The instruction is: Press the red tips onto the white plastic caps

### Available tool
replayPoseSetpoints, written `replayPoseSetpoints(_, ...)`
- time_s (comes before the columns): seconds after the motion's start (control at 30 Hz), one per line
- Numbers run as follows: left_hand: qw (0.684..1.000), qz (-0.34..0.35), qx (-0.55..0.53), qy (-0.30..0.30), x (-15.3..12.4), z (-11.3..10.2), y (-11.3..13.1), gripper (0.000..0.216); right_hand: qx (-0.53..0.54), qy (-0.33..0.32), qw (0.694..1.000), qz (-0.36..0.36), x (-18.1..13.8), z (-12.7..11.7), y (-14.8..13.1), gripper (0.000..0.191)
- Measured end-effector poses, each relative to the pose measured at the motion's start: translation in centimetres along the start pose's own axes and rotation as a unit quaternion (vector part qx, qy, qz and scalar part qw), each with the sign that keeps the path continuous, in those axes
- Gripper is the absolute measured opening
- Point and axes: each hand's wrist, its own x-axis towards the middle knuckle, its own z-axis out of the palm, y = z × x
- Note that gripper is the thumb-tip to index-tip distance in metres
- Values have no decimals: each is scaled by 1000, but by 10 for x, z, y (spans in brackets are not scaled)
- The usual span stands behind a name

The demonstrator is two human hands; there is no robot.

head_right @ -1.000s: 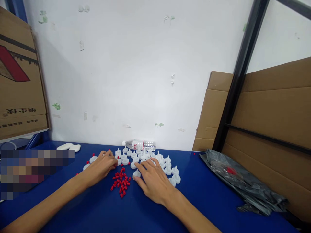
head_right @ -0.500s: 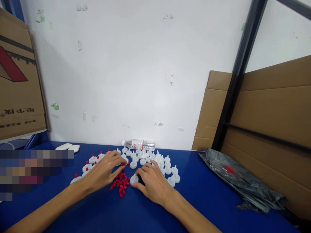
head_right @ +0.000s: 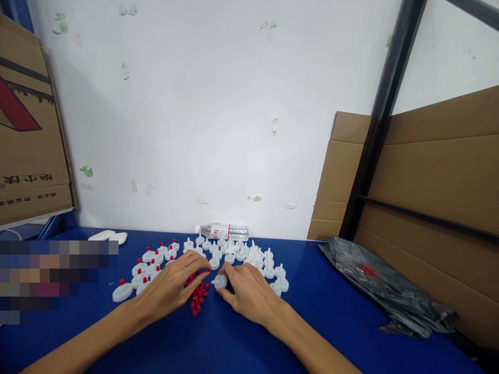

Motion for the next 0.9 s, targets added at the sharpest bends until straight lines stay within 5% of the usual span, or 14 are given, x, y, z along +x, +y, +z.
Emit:
replayPoseSetpoints(0.43, 997, 61, 11, -48, -2, 3, -6, 31, 32, 14, 999, 29, 1, -6, -3, 19)
replayPoseSetpoints(0.9, 997, 77, -11, -6, 0, -1, -3, 29, 56, 78, 995, 2, 1, -3, -2, 23)
